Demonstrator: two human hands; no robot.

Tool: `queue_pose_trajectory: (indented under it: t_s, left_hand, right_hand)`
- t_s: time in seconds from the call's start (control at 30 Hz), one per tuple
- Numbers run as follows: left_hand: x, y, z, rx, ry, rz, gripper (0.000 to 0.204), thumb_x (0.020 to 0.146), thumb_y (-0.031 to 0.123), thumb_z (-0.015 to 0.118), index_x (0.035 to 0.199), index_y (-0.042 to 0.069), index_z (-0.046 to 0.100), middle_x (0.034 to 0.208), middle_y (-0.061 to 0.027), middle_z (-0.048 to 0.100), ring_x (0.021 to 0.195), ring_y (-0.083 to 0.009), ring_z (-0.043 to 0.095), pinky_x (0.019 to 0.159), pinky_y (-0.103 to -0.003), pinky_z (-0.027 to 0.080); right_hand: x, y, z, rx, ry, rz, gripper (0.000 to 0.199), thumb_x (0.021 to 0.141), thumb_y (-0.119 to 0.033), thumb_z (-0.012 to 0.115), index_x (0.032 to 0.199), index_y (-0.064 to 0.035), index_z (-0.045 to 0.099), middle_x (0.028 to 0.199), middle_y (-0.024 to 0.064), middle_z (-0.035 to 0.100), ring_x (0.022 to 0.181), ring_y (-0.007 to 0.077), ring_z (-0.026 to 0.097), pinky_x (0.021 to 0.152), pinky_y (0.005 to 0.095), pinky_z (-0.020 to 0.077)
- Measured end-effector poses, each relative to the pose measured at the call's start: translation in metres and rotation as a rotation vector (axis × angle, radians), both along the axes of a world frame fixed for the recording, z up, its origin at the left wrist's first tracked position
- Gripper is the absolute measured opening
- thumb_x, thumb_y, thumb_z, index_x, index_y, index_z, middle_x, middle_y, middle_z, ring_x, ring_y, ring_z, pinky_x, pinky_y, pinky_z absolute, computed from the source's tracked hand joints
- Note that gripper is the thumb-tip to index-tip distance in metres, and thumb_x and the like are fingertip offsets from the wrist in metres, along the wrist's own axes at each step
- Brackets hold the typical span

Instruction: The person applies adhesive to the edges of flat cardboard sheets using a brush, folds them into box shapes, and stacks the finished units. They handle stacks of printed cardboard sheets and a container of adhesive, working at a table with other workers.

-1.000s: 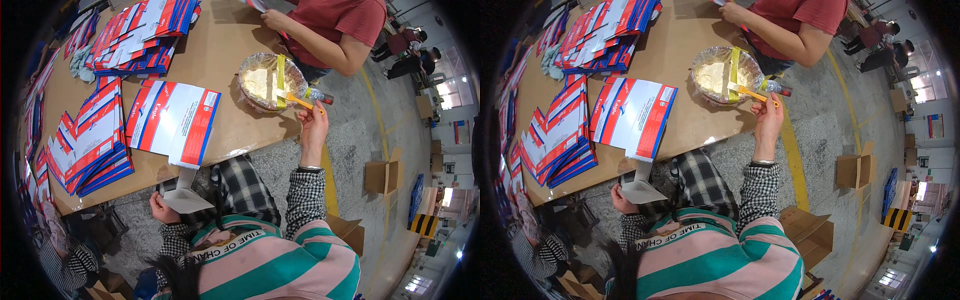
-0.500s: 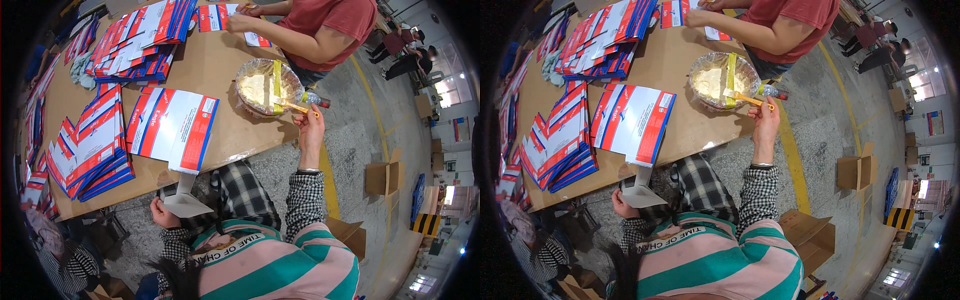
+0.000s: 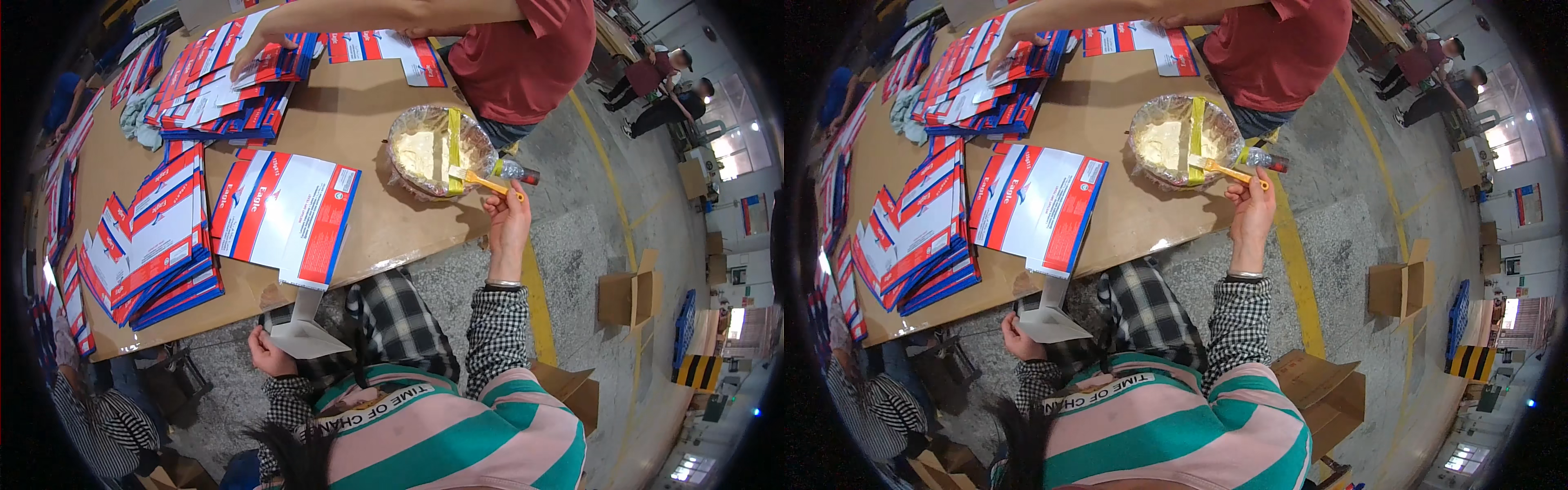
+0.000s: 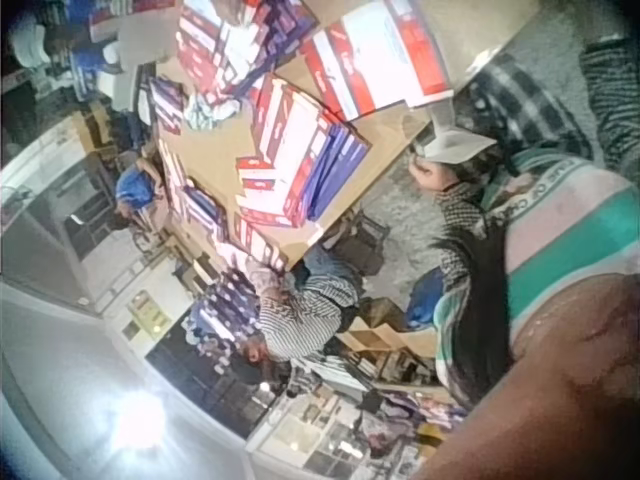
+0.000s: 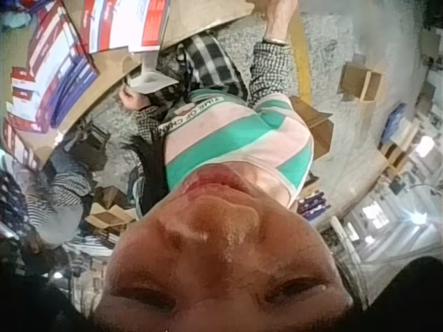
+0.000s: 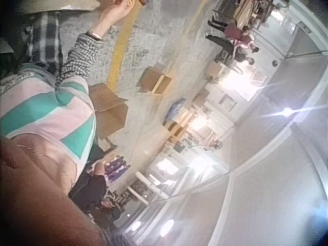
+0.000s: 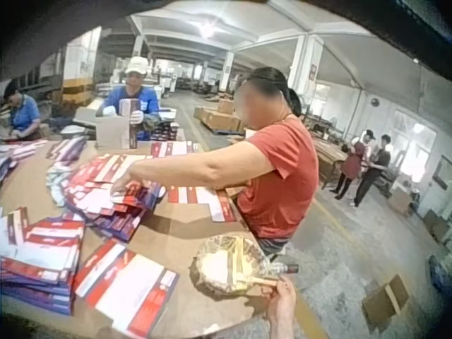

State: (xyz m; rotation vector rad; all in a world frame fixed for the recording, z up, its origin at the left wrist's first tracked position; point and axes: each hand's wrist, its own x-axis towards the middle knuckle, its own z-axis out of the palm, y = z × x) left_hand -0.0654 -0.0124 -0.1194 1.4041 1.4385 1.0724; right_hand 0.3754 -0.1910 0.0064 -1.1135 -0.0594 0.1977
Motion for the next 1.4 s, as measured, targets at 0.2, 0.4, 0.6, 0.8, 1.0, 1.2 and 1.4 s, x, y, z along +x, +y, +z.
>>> queue_pose_trajectory:
  t_s: [0.2,0.4,0.6,0.8,1.0,1.2,1.4]
  left_hand:
    - [-0.002,0.0,-0.003,-0.022,-0.019,-0.003,0.021,0.091,0.011,0.047,0.101,-0.004,0.058,0.084,-0.0076,0.06,0.076,-0.0131,0.054,0.071,-0.027,0.045]
    - [0.0,-0.001,0.0,0.008,0.003,0.002,0.021,0.091,0.01,0.047,0.102,-0.004,0.057,0.083,-0.0071,0.06,0.076,-0.0129,0.054,0.071,-0.026,0.045]
    - [0.004,0.0,0.008,-0.035,0.014,-0.015,0.022,0.091,0.011,0.046,0.104,-0.004,0.057,0.084,-0.0082,0.06,0.076,-0.0134,0.054,0.071,-0.027,0.046]
    - [-0.003,-0.001,-0.001,-0.038,-0.054,-0.014,0.021,0.092,0.011,0.046,0.103,-0.004,0.056,0.086,-0.0109,0.061,0.077,-0.0158,0.055,0.072,-0.029,0.046]
    - [0.005,0.0,0.005,0.05,0.041,0.014,0.02,0.091,0.01,0.045,0.101,-0.004,0.057,0.08,-0.0105,0.06,0.072,-0.0147,0.053,0.069,-0.028,0.046]
    - [0.005,0.0,0.006,0.074,0.074,0.01,0.02,0.091,0.01,0.045,0.1,-0.004,0.057,0.079,-0.0089,0.06,0.07,-0.0141,0.052,0.066,-0.028,0.045]
    - [0.004,-0.001,0.001,0.008,-0.047,0.028,0.02,0.09,0.009,0.046,0.099,-0.005,0.058,0.077,-0.0076,0.06,0.066,-0.0135,0.051,0.063,-0.028,0.045]
  right_hand:
    - [-0.003,0.003,0.019,0.037,-0.031,-0.017,0.036,0.096,-0.017,0.046,0.126,0.0024,0.04,0.091,0.0134,0.059,0.069,0.0168,0.059,0.064,0.0298,0.0514]
    - [-0.003,0.003,0.032,0.042,-0.052,-0.022,0.034,0.094,-0.018,0.049,0.122,0.0019,0.044,0.091,0.0145,0.06,0.07,0.0173,0.059,0.064,0.0307,0.0519]
    - [-0.002,-0.001,0.019,-0.03,-0.011,-0.031,0.031,0.094,-0.017,0.049,0.119,0.0013,0.046,0.087,0.0115,0.06,0.068,0.0161,0.058,0.063,0.0293,0.0511]
    - [-0.005,0.002,0.009,0.006,-0.006,-0.007,0.029,0.096,-0.017,0.046,0.118,0.0016,0.046,0.086,0.0083,0.058,0.067,0.0151,0.057,0.059,0.0285,0.0486]
    - [-0.006,0.006,0.01,0.01,0.001,0.013,0.032,0.096,-0.015,0.045,0.123,0.0023,0.043,0.09,0.0123,0.06,0.067,0.0171,0.06,0.061,0.0291,0.0504]
    - [-0.007,0.003,0.017,0.021,0.002,-0.005,0.032,0.095,-0.017,0.047,0.123,0.0001,0.045,0.087,0.0107,0.06,0.068,0.0167,0.059,0.062,0.0298,0.0512]
    - [-0.006,0.008,0.026,-0.007,-0.032,-0.016,0.035,0.096,-0.016,0.046,0.124,0.0025,0.04,0.087,0.0098,0.058,0.067,0.0149,0.057,0.061,0.028,0.0487]
